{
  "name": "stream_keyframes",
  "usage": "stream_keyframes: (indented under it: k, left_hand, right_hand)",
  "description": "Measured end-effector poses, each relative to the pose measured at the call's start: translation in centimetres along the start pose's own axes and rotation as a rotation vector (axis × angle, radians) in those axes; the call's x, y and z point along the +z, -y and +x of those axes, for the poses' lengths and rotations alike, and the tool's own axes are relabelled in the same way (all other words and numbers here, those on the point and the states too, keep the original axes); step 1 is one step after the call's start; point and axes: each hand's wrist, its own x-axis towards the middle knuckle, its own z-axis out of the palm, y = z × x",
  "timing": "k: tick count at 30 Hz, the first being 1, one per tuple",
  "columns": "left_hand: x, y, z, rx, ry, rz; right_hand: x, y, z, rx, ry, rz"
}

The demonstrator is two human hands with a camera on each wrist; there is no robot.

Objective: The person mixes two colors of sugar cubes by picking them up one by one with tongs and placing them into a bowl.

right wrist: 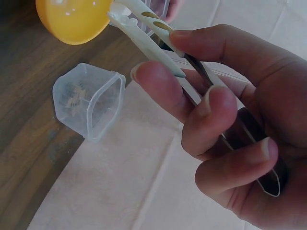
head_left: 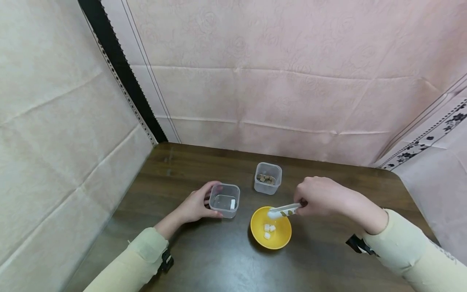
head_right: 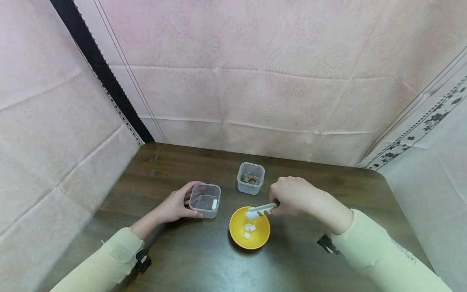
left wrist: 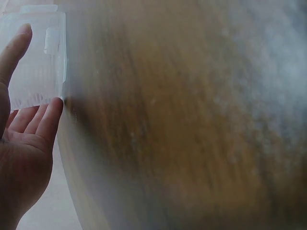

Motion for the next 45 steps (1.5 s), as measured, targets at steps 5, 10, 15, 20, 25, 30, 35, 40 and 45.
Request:
stream_keyframes:
  k: [5, 10, 15, 20, 25, 30, 35, 40, 45]
  left_hand:
    - [0.0, 0.0, 0.0, 0.001, -0.001, 0.002]
    - [-0.1, 0.1, 0.0, -0.005, 0.0, 0.007]
    - [0.0, 0.0, 0.0, -0.008, 0.001, 0.001]
    - [-0.1, 0.0, 0.0, -0.011, -0.001, -0.001]
    - [0.0, 0.0, 0.0, -0.005, -0.003, 0.004]
    - [0.0, 0.0, 0.0, 0.014, -0.001, 0.004]
    - [0.0, 0.0, 0.0, 0.016, -0.001, 0.002]
    - [0.1, 0.1, 0.0, 0.006, -0.005, 0.011]
    - [0.1, 0.1, -0.1, 0.01, -0.003, 0.018]
  right_hand:
    - [0.3, 0.1, 0.1, -0.001, 0.008, -0.001]
    - [0.8, 0.4, 0.4, 0.011, 0.026, 0.006]
    - [1.6, 0.7, 0.9, -0.001, 0.029, -0.006]
    - [2.2, 1.0, 1.7, -0.013, 0.028, -0.025]
    - [2.7, 1.2, 2.3, -0.019, 0.036, -0.02]
    - [3.3, 1.3, 2.9, -0.025, 0.051, -0.018]
    - [3.6, 1.3, 3.2, -0.008, 0.076, -0.008]
    - [3.7, 1.3, 3.3, 0.007, 0.092, -0.012]
    - [3.3, 1.1, 3.1, 0.02, 0.081, -0.011]
